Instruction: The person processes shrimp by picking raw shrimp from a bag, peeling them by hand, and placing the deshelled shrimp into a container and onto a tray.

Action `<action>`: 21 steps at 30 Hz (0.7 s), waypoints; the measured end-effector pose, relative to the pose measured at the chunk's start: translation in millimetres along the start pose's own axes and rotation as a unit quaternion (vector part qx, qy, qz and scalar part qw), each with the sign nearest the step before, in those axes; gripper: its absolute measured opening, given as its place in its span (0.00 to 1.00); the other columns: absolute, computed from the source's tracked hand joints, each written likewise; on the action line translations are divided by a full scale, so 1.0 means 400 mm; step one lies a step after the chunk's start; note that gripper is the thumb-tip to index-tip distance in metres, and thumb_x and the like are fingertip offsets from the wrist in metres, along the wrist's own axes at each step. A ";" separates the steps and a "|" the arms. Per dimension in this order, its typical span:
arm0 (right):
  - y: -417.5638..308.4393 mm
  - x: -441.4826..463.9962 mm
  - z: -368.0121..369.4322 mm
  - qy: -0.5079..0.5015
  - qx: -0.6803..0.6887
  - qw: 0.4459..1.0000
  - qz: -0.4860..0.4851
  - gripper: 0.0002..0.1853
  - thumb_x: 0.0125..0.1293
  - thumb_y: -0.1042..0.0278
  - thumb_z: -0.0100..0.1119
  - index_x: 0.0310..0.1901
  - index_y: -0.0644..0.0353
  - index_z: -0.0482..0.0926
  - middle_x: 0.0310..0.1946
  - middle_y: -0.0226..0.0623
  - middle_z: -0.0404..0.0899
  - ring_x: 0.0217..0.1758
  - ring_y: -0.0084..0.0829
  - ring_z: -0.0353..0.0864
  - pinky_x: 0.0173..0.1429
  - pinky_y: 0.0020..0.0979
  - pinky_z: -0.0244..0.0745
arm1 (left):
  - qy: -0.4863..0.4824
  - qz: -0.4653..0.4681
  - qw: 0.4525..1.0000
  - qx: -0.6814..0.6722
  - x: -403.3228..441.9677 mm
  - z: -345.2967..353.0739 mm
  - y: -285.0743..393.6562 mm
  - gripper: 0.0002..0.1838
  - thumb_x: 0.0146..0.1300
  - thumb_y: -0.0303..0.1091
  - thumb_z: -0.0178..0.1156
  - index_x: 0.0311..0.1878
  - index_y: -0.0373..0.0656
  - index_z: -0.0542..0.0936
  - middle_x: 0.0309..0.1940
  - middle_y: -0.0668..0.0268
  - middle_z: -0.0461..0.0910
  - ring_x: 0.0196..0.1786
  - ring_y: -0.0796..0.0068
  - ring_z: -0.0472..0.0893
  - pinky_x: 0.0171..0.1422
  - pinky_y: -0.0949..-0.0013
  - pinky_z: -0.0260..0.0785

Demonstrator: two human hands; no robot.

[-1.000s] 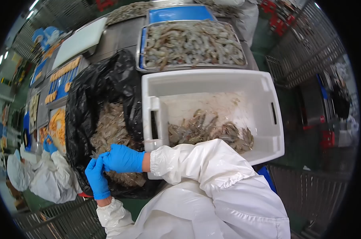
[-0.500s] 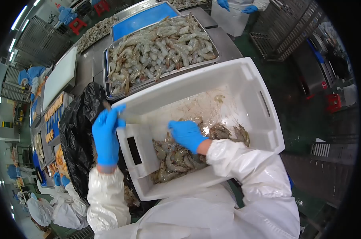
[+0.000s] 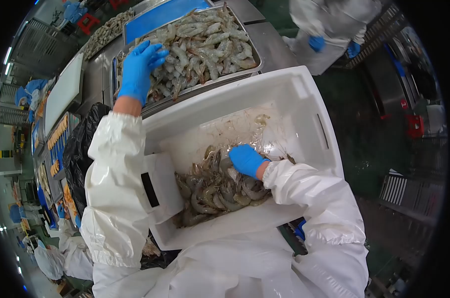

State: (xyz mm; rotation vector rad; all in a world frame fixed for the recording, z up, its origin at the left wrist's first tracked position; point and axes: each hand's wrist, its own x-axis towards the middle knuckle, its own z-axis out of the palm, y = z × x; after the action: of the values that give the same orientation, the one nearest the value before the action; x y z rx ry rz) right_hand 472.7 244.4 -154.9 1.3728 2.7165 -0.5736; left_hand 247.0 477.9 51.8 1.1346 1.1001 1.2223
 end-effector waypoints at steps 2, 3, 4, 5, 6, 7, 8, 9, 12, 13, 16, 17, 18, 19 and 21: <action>-0.002 -0.009 -0.040 -0.046 0.080 0.994 0.065 0.10 0.57 0.64 0.57 0.36 0.61 0.79 0.32 0.49 0.80 0.37 0.48 0.82 0.42 0.45 0.76 | -0.056 -0.009 0.996 0.070 -0.107 -0.025 0.014 0.22 0.66 0.33 0.56 0.60 0.32 0.71 0.44 0.61 0.81 0.42 0.74 0.82 0.43 0.74 0.73; -0.009 -0.017 -0.069 -0.040 0.088 0.993 0.075 0.10 0.58 0.63 0.57 0.37 0.60 0.78 0.32 0.49 0.80 0.37 0.48 0.82 0.42 0.45 0.76 | -0.105 -0.030 0.989 0.098 -0.166 -0.047 0.017 0.21 0.67 0.34 0.56 0.61 0.35 0.73 0.43 0.63 0.82 0.40 0.77 0.81 0.42 0.75 0.72; -0.015 -0.026 -0.095 -0.033 0.095 0.991 0.084 0.11 0.59 0.62 0.57 0.38 0.60 0.78 0.32 0.49 0.80 0.37 0.48 0.82 0.42 0.45 0.76 | -0.137 -0.057 0.981 0.128 -0.230 -0.068 0.017 0.19 0.67 0.34 0.55 0.59 0.37 0.75 0.41 0.64 0.82 0.38 0.78 0.80 0.42 0.76 0.72; -0.022 -0.032 -0.119 -0.027 0.101 0.990 0.093 0.11 0.60 0.62 0.57 0.39 0.60 0.78 0.32 0.49 0.80 0.37 0.48 0.81 0.42 0.45 0.76 | -0.168 -0.084 0.970 0.157 -0.300 -0.092 0.013 0.17 0.68 0.34 0.55 0.57 0.40 0.77 0.39 0.66 0.83 0.37 0.80 0.80 0.42 0.76 0.71; -0.031 -0.034 -0.142 -0.013 0.087 0.991 0.106 0.12 0.61 0.61 0.57 0.41 0.59 0.77 0.32 0.48 0.80 0.37 0.48 0.81 0.41 0.45 0.76 | -0.178 -0.110 0.964 0.162 -0.374 -0.114 0.003 0.16 0.68 0.33 0.54 0.56 0.39 0.78 0.39 0.65 0.83 0.36 0.80 0.80 0.42 0.76 0.71; -0.042 -0.034 -0.164 0.002 0.073 0.990 0.117 0.13 0.62 0.60 0.56 0.42 0.59 0.77 0.32 0.47 0.80 0.36 0.48 0.81 0.41 0.45 0.76 | -0.186 -0.136 0.959 0.167 -0.448 -0.135 -0.010 0.15 0.69 0.31 0.53 0.55 0.39 0.79 0.39 0.65 0.83 0.36 0.80 0.79 0.42 0.77 0.71; -0.057 -0.031 -0.183 0.017 0.059 0.990 0.126 0.13 0.62 0.59 0.56 0.43 0.58 0.76 0.33 0.47 0.80 0.36 0.48 0.81 0.41 0.45 0.76 | -0.190 -0.140 0.956 0.176 -0.521 -0.155 -0.019 0.14 0.69 0.30 0.52 0.55 0.39 0.79 0.39 0.65 0.83 0.36 0.80 0.80 0.43 0.77 0.71; -0.075 -0.026 -0.201 0.056 0.060 0.989 0.119 0.14 0.63 0.58 0.55 0.44 0.58 0.76 0.33 0.46 0.80 0.36 0.48 0.81 0.40 0.45 0.75 | -0.192 -0.142 0.953 0.186 -0.587 -0.175 -0.025 0.14 0.69 0.28 0.52 0.55 0.39 0.79 0.39 0.65 0.83 0.36 0.80 0.80 0.43 0.78 0.72; -0.163 0.001 -0.253 0.145 0.094 0.980 0.096 0.14 0.65 0.57 0.54 0.46 0.57 0.75 0.33 0.45 0.80 0.35 0.48 0.80 0.39 0.45 0.75 | -0.162 -0.254 0.952 0.059 -0.755 -0.218 -0.033 0.15 0.70 0.28 0.51 0.56 0.39 0.79 0.39 0.65 0.83 0.37 0.79 0.81 0.43 0.77 0.73; -0.209 0.018 -0.276 0.157 0.122 0.976 0.090 0.14 0.65 0.57 0.54 0.47 0.56 0.74 0.33 0.45 0.80 0.35 0.48 0.80 0.38 0.45 0.74 | -0.150 -0.274 0.950 0.020 -0.796 -0.230 -0.035 0.15 0.70 0.29 0.50 0.57 0.40 0.78 0.40 0.65 0.83 0.36 0.80 0.81 0.43 0.77 0.73; -0.366 0.085 -0.306 0.189 0.186 0.963 0.037 0.15 0.66 0.57 0.54 0.49 0.55 0.74 0.33 0.45 0.80 0.35 0.49 0.80 0.37 0.44 0.74 | -0.048 -0.264 0.961 -0.061 -0.871 -0.265 -0.038 0.20 0.69 0.34 0.53 0.60 0.36 0.74 0.46 0.62 0.82 0.39 0.78 0.81 0.45 0.77 0.72; -0.422 0.109 -0.312 0.199 0.204 0.958 0.015 0.15 0.66 0.56 0.54 0.50 0.55 0.74 0.34 0.46 0.80 0.35 0.50 0.80 0.37 0.44 0.74 | 0.015 -0.226 0.972 -0.071 -0.887 -0.275 -0.035 0.21 0.69 0.35 0.53 0.62 0.36 0.73 0.48 0.61 0.81 0.39 0.78 0.81 0.45 0.76 0.72; -0.478 0.131 -0.318 0.186 0.238 0.953 -0.011 0.16 0.66 0.56 0.54 0.50 0.55 0.73 0.34 0.46 0.81 0.36 0.50 0.80 0.37 0.45 0.74 | 0.077 -0.195 0.976 -0.059 -0.893 -0.294 -0.027 0.23 0.68 0.35 0.54 0.64 0.36 0.70 0.52 0.61 0.79 0.42 0.77 0.80 0.47 0.75 0.71; -0.535 0.149 -0.323 0.170 0.271 0.947 -0.036 0.16 0.66 0.55 0.54 0.50 0.55 0.73 0.34 0.46 0.81 0.36 0.50 0.80 0.37 0.45 0.74 | 0.121 -0.131 0.981 -0.076 -0.904 -0.320 -0.027 0.25 0.68 0.35 0.55 0.66 0.36 0.67 0.53 0.63 0.78 0.44 0.77 0.80 0.48 0.75 0.70; -0.640 0.179 -0.319 0.137 0.315 0.936 -0.075 0.16 0.67 0.54 0.54 0.51 0.54 0.73 0.34 0.46 0.81 0.37 0.50 0.80 0.38 0.45 0.74 | 0.202 -0.073 0.973 -0.086 -0.931 -0.388 -0.024 0.28 0.67 0.35 0.58 0.68 0.40 0.65 0.56 0.63 0.76 0.46 0.78 0.79 0.47 0.76 0.70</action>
State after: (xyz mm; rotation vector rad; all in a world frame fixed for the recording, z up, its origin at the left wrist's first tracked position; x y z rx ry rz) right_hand 244.2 205.4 27.4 1.4418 3.0159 -1.4754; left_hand 78.4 111.9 28.1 0.6750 1.3251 1.4384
